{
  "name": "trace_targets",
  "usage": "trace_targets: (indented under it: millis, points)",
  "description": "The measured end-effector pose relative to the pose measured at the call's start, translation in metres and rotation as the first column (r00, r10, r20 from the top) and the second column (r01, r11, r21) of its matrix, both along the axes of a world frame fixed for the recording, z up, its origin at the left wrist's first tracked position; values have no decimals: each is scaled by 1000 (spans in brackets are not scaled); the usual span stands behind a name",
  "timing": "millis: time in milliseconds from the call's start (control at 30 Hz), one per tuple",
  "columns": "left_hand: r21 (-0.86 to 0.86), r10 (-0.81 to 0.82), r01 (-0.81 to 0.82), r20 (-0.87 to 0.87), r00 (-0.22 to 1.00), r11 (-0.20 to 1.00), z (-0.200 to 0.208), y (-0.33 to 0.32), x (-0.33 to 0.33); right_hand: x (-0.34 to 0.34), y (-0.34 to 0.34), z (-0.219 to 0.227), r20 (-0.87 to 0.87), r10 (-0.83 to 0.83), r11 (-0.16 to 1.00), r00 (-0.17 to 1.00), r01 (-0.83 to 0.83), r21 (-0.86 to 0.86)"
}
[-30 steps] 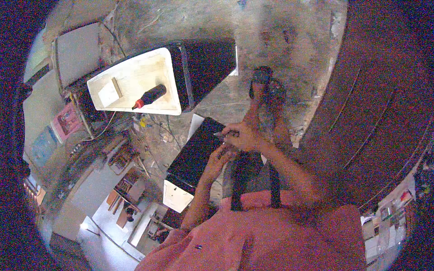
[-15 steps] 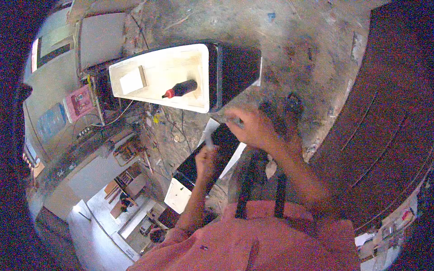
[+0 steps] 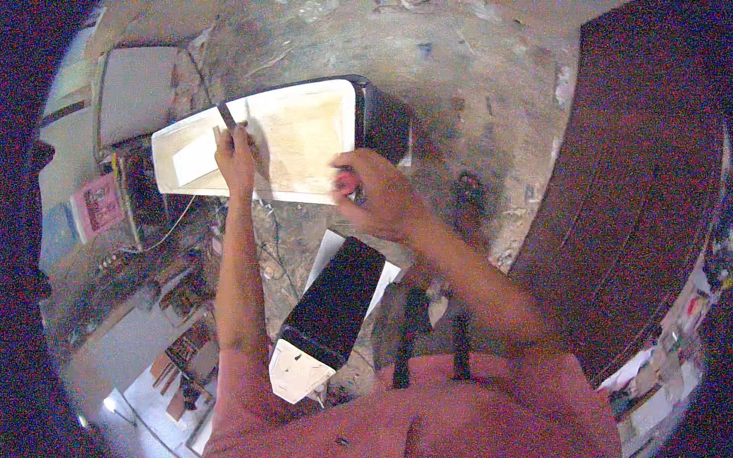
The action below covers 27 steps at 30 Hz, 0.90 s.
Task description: The person applies a dark adhesive from a bottle to the edges of a white rectangular object. They use a small stick to spread the adhesive along the seams and corners of the object.
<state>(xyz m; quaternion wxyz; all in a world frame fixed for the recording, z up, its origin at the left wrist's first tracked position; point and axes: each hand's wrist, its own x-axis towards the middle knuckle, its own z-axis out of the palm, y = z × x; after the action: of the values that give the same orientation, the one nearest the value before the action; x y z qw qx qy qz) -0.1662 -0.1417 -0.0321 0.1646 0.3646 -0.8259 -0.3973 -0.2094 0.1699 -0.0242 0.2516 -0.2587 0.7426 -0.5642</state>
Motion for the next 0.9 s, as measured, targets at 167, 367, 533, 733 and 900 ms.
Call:
trace_targets:
  millis: [167,367,533,733,900]
  points:
    - [-265,111,-132,-92,990,955,-26,4,-25,30,132,-53,278,-474,846,836,345,407]
    - [-398,238,-261,-108,965,879,-24,19,-35,52,235,-60,292,-581,803,759,479,354]
    - [-342,203,-238,-134,970,909,-26,17,-33,28,211,-46,425,-492,862,760,360,355]
    - [-374,212,-238,-110,971,896,-27,18,-32,-23,171,-23,169,-551,821,818,493,290]
    - [-392,247,-253,-66,967,885,-30,11,-34,-79,181,36,297,-624,761,722,648,24]
